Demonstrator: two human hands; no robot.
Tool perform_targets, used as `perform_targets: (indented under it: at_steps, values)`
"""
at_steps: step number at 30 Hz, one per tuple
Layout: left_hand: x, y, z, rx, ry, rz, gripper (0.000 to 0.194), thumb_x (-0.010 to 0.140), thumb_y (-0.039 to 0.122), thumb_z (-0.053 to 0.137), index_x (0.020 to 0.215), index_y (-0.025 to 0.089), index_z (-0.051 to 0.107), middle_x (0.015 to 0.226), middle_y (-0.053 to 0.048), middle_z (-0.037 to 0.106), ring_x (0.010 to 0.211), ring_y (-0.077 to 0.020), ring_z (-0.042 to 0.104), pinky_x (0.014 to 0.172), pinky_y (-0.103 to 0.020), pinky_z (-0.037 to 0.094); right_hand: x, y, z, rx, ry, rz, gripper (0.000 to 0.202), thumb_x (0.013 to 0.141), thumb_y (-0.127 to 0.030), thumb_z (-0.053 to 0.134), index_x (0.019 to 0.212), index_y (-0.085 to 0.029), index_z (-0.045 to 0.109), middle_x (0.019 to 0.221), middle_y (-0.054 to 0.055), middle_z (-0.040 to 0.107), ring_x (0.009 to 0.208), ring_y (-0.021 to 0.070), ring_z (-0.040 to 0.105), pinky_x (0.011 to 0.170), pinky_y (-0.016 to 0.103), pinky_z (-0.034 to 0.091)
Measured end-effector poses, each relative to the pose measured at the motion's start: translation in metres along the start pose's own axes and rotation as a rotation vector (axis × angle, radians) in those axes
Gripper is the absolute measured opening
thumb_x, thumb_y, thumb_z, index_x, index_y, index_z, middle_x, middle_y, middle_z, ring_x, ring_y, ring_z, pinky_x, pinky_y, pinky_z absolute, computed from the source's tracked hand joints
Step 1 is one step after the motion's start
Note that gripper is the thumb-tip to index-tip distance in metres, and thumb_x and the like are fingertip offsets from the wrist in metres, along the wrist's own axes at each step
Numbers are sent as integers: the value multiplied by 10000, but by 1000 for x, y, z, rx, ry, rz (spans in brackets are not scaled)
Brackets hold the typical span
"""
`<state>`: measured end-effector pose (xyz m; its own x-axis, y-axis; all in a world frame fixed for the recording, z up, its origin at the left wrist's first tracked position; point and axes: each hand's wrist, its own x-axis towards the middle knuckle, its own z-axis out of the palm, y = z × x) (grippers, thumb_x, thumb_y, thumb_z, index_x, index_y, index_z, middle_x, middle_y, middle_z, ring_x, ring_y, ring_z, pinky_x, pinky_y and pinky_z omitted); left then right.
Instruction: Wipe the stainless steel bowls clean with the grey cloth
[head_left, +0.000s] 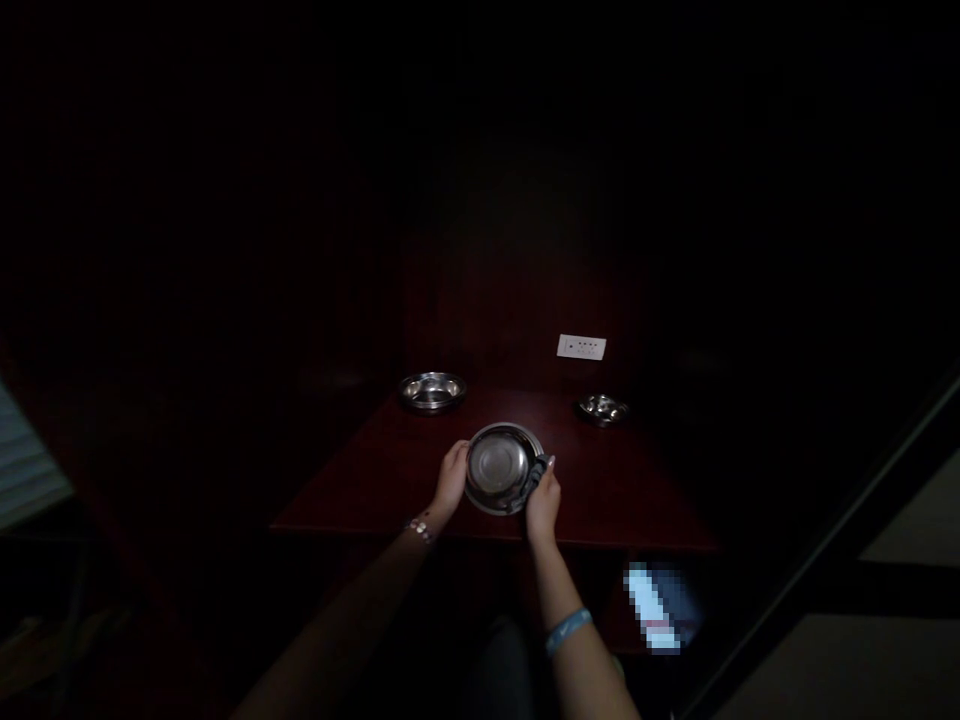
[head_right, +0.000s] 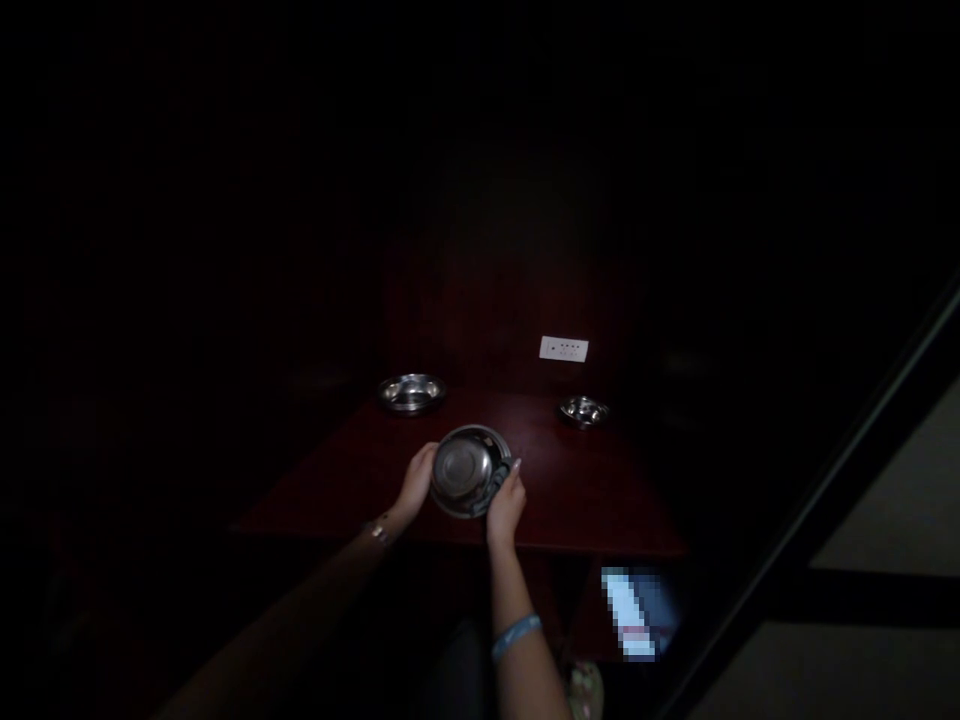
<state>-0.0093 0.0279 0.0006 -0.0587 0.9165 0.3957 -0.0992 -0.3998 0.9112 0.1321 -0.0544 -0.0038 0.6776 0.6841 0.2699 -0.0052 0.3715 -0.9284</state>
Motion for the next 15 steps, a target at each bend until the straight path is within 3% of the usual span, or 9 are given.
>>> perform_targets:
  at_steps: [3, 6, 8, 11, 15]
  values:
    - [0, 2, -3, -15, -32, -47, 246, 823, 435, 506, 826, 207, 601, 825, -26, 650, 806, -188, 600, 809, -313, 478, -1, -3, -3, 82, -5, 88, 630, 876, -743, 439, 777, -168, 676, 759, 69, 734, 707, 188, 653, 695, 277, 494]
    - [3, 2, -9, -3, -157, -183, 274, 825, 441, 490, 914, 209, 605, 827, -26, 656, 704, -168, 587, 717, -297, 466, 4, -11, -8, 158, 7, 120, 611, 855, -741, 482, 838, -163, 683, 808, 68, 743, 739, 191, 662, 711, 281, 509]
    - [8, 1, -15, 4, -236, -239, 313, 842, 443, 461, 998, 215, 609, 934, -47, 691, 712, -158, 605, 720, -292, 461, 13, -21, -11, 166, 27, 103, 599, 862, -727, 487, 876, -161, 683, 831, 75, 741, 750, 198, 659, 709, 291, 512]
    - [17, 4, -20, -10, -315, -320, 342, 871, 467, 452, 1064, 229, 603, 1140, -90, 702, 828, -174, 643, 789, -323, 477, 29, -42, -11, 44, 36, -60, 574, 882, -691, 499, 901, -149, 688, 861, 93, 729, 782, 209, 637, 730, 308, 502]
    - [30, 23, -16, -172, -478, -544, 504, 879, 629, 459, 1120, 217, 621, 1223, -147, 684, 992, -243, 668, 886, -407, 503, 47, -60, 0, -309, -82, -459, 472, 876, -634, 572, 800, -183, 684, 792, 75, 695, 760, 209, 593, 762, 325, 475]
